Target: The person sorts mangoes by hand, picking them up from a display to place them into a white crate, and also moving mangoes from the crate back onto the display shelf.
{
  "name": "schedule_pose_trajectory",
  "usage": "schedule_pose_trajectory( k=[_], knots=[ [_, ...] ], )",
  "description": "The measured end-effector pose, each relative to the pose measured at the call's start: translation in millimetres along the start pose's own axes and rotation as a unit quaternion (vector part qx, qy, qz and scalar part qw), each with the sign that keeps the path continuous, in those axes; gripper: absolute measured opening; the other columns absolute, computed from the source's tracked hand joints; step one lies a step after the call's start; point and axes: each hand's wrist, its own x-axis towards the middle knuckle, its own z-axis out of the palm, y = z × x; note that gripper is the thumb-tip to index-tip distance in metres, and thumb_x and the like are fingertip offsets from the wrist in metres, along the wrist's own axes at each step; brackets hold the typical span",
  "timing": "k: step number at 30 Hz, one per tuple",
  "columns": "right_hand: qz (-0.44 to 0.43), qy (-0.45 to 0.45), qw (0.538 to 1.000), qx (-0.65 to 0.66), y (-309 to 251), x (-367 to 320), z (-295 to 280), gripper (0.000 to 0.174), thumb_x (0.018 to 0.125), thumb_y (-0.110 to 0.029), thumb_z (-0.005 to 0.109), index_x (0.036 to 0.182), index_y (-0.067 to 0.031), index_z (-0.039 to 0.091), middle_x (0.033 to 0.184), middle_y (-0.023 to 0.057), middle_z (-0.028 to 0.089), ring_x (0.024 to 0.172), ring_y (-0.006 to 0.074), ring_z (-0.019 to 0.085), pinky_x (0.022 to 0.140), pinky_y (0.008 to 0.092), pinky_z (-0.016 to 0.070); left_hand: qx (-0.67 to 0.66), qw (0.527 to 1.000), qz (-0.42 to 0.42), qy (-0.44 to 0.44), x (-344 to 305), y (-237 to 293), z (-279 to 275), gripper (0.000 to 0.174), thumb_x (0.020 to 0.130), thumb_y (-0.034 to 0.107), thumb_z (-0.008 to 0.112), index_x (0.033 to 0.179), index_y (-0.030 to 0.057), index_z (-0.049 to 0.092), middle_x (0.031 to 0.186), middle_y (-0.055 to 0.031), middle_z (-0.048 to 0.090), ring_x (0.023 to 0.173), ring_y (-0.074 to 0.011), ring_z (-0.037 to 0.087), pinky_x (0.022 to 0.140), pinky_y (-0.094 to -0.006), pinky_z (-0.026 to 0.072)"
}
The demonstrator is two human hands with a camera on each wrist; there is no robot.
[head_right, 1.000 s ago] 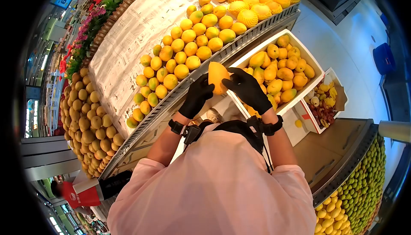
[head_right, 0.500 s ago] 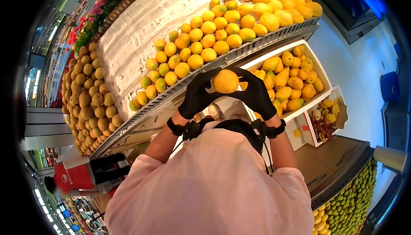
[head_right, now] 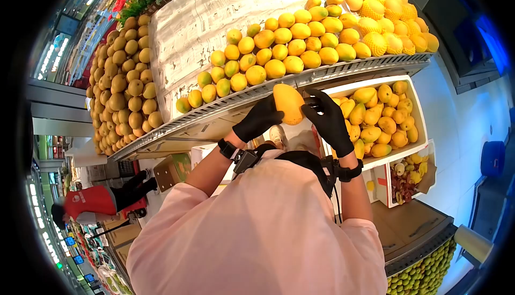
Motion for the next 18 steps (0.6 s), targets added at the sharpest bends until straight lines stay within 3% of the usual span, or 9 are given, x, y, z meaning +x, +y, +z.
schedule_pose_trajectory(
  k=[2,7,11,13,16,18],
  knots=[
    [0.004,-0.015,1.0,-0.005,-2,3,3,0.044,0.086,-0.013,0.068,0.126,-0.0014,0.055,0.104,0.0072,0.065,0.092,0.0134,0.06,0.082,0.0271,0.049,-0.072,0.997,-0.008,0.003,-6,-8,-3,0.058,0.086,0.025,0.068,0.134,0.0032,0.045,0.12,-0.0032,0.057,0.1,-0.0099,0.055,0.082,-0.0242,0.048],
    [-0.001,-0.063,0.998,-0.006,1,14,12,0.039,0.087,-0.013,0.067,0.123,-0.0012,0.056,0.105,0.0067,0.064,0.093,0.0129,0.06,0.082,0.0267,0.0487,-0.237,0.97,-0.052,0.016,-20,-24,-16,0.059,0.085,0.029,0.07,0.132,0.005,0.046,0.111,-0.0001,0.058,0.09,-0.0057,0.053,0.072,-0.0209,0.0474],
    [-0.002,-0.098,0.995,-0.009,12,27,18,0.035,0.088,-0.012,0.065,0.12,-0.0016,0.058,0.104,0.0057,0.065,0.092,0.0124,0.06,0.081,0.0258,0.0482,-0.222,0.97,-0.04,0.096,-38,-15,-17,0.057,0.085,0.032,0.071,0.13,0.0066,0.047,0.11,-0.0004,0.057,0.089,-0.0066,0.053,0.071,-0.0216,0.0479],
    [-0.013,-0.112,0.993,-0.033,17,34,22,0.034,0.088,-0.011,0.065,0.119,-0.0016,0.058,0.103,0.0054,0.065,0.092,0.0123,0.061,0.08,0.0258,0.0481,0.023,0.994,-0.012,0.107,-45,-45,-44,0.049,0.086,0.018,0.066,0.13,0.0053,0.047,0.123,-0.005,0.055,0.111,-0.0148,0.051,0.092,-0.0283,0.0437],
    [-0.004,-0.108,0.993,-0.043,8,40,34,0.031,0.088,-0.011,0.065,0.116,0.0002,0.06,0.099,0.0055,0.066,0.086,0.0111,0.06,0.078,0.0258,0.0482,0.183,0.971,0.038,0.146,-58,-54,-61,0.047,0.085,0.009,0.063,0.129,0.0055,0.047,0.126,-0.0079,0.056,0.12,-0.0216,0.05,0.101,-0.0319,0.0412],
    [0.008,-0.11,0.993,-0.031,10,45,40,0.029,0.088,-0.012,0.065,0.113,0.0011,0.061,0.098,0.006,0.067,0.084,0.0108,0.058,0.077,0.0255,0.0481,0.45,0.879,0.047,0.148,-70,-26,-60,0.05,0.082,0.01,0.063,0.129,0.0076,0.047,0.122,-0.01,0.058,0.12,-0.0261,0.05,0.104,-0.0342,0.037]
  ],
)
